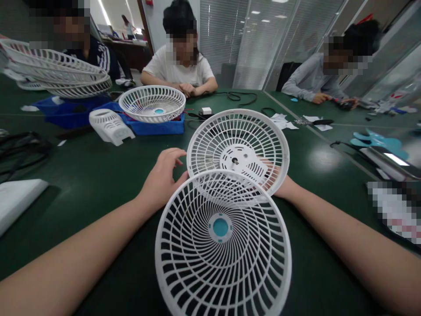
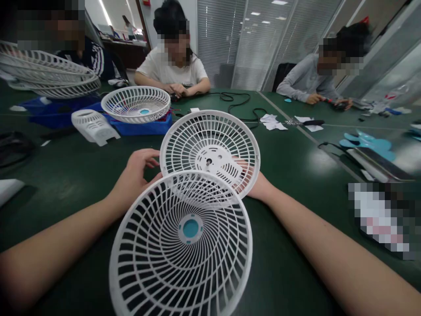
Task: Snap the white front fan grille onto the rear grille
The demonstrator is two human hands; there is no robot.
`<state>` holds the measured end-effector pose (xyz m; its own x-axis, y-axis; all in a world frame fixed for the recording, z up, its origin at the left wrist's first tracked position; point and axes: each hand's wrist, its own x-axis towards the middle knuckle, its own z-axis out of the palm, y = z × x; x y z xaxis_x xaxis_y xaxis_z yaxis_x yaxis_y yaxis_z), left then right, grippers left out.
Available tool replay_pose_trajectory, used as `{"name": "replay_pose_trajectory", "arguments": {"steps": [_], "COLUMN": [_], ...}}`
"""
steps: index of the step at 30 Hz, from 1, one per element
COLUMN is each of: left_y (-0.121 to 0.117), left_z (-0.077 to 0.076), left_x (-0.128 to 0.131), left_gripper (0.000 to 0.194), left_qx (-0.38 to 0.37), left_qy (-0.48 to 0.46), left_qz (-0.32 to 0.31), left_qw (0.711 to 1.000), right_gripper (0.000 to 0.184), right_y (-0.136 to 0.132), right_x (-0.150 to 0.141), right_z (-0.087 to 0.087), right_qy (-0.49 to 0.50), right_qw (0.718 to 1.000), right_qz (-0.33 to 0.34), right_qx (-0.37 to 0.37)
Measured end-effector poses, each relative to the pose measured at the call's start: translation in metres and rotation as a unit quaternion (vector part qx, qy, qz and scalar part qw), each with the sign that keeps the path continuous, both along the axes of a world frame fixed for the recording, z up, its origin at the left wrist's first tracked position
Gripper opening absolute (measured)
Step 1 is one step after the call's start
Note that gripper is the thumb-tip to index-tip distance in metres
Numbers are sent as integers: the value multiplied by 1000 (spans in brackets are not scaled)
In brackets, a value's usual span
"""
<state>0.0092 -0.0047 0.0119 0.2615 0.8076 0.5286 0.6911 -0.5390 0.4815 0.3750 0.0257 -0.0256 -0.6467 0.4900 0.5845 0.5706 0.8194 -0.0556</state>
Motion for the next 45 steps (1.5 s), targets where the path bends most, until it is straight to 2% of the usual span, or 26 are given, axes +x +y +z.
{"name": "replay_pose_trajectory", "arguments": {"steps": [3,6,11,17,23,28,39,45], "left_y": [-1,-1,-4,-8,-12,-13,-13,-12], "left_z": [-2,-4,1,9,10,11,8,5], "left_x": [-2,-7,-12,-3,3,4,-1,0], "left_gripper": [48,43,41,40,42,37,46,45], "left_qx": [167,230,164,151,211,247,235,221], "left_qy": [52,121,256,285,309,307,340,330], "left_qz": [12,-32,-158,-221,-235,-237,-214,-218], "left_qw": [984,965,939,920,897,888,885,891], "right_gripper": [64,67,68,51,48,49,46,59], "right_y": [-7,-13,-15,-15,-13,-13,-13,-15], "right_x": [-11,-22,-31,-33,-33,-29,-32,-35], "right_z": [11,25,37,40,41,36,39,45], "right_qy": [7,14,31,35,26,18,7,25], "right_qw": [999,998,995,993,993,995,993,992], "right_qz": [34,57,86,99,98,83,95,104], "right_qx": [10,15,31,51,67,45,71,63]}}
